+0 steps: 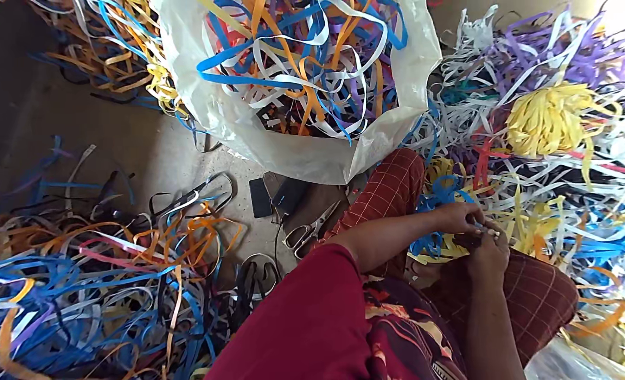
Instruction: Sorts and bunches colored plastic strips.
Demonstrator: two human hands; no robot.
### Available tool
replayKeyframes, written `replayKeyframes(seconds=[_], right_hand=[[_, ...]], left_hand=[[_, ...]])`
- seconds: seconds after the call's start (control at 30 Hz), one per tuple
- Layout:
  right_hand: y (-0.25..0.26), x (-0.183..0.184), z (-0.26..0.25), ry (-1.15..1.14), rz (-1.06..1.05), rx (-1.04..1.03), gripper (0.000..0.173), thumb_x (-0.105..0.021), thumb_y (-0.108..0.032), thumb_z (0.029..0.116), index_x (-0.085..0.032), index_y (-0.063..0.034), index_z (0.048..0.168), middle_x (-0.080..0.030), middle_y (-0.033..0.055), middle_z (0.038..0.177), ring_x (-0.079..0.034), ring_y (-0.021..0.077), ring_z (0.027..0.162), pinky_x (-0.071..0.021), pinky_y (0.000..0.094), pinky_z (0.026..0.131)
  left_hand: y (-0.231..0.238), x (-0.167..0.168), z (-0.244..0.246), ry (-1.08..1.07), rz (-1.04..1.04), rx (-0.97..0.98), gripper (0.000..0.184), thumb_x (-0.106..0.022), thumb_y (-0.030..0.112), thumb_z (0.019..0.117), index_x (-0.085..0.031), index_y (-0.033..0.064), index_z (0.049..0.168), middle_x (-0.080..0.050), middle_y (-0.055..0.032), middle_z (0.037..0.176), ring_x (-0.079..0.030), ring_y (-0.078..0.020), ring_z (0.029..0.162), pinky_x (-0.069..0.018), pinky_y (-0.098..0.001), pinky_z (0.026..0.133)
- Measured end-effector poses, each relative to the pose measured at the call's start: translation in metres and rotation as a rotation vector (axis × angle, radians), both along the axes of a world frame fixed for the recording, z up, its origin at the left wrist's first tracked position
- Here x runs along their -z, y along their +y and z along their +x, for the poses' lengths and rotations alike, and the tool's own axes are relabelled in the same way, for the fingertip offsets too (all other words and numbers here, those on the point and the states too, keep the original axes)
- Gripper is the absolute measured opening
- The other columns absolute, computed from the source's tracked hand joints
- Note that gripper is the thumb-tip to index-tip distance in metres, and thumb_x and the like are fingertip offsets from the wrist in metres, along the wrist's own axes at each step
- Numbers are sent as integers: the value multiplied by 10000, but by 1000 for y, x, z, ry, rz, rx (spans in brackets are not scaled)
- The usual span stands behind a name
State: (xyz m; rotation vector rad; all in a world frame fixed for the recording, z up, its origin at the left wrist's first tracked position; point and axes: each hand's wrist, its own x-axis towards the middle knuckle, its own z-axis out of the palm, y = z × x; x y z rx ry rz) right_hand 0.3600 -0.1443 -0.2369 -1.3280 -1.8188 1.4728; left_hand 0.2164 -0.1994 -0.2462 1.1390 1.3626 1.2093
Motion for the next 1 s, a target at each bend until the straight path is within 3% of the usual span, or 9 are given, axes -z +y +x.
replayKeyframes(seconds=[0.23,0.43,0.53,0.63,0.7,0.77,0.87,0.93,1.0], right_hand=[[-10,0,-4,-40,-34,-32,420,-266,-157,1133,-375,-45,1522,-641,154,1145,-721,188,753,-633,367,649],[-14,2,-10,-74,36,-14,418,-304,-173,1130,-452,-56,1503,-607,159,1277,-705,179,842,-617,370,691],[-9,-1,-10,107,-150,103,393,-283,-140,1124,-409,-30,1480,-604,108,1224,-677,149,849,-595,338,737],[2,-4,-10,370,-390,269,310,-315,-57,1083,-426,-44,1372,-630,64,1029,-685,163,825,-610,369,768],[6,-11,-9,465,-462,302,289,-278,-44,1071,-441,-60,1310,-663,72,982,-711,191,838,-620,398,785],[6,-16,-12,486,-493,272,305,-239,-82,1076,-440,-70,1306,-676,62,965,-718,197,838,-619,396,784],[7,-19,-17,486,-548,250,330,-235,-213,1103,-453,-83,1315,-675,68,998,-712,213,861,-608,418,798],[7,-22,-21,459,-564,243,347,-233,-278,1113,-472,-91,1280,-667,70,998,-702,214,866,-598,417,790],[7,-25,-21,440,-572,225,331,-244,-280,1109,-495,-105,1235,-671,67,998,-700,211,865,-596,415,783]], left_hand=[[2,-1,0,191,-92,-42,412,-645,37,958,-536,-37,1348,-682,-235,1079,-661,-376,1057,-510,-544,969],[4,2,6,327,-115,-134,374,-625,78,964,-583,-2,1326,-611,-233,1297,-606,-372,1203,-486,-525,1030],[-1,-4,5,298,-55,-111,362,-613,152,1015,-586,-11,1337,-583,-247,1337,-607,-369,1210,-493,-511,1037],[-34,-43,-6,313,57,-115,323,-571,152,1042,-612,-15,1316,-620,-226,1290,-633,-334,1162,-509,-474,1015],[-74,-65,-14,400,185,-196,242,-590,90,1021,-672,-32,1213,-674,-201,1155,-679,-303,1027,-557,-450,920],[-125,-76,-26,520,219,-302,178,-634,35,978,-711,-33,1123,-703,-183,1102,-701,-295,1001,-576,-454,896],[-215,-64,-42,703,-91,-364,193,-612,110,1005,-704,3,1137,-712,-159,1131,-707,-295,1035,-578,-483,907],[-270,-56,-41,756,-522,-302,254,-571,192,1035,-673,19,1190,-704,-182,1128,-706,-353,1021,-569,-555,869],[-302,-51,-32,652,-981,-183,375,-539,272,1049,-595,23,1323,-660,-235,1230,-656,-435,1121,-518,-635,915]])
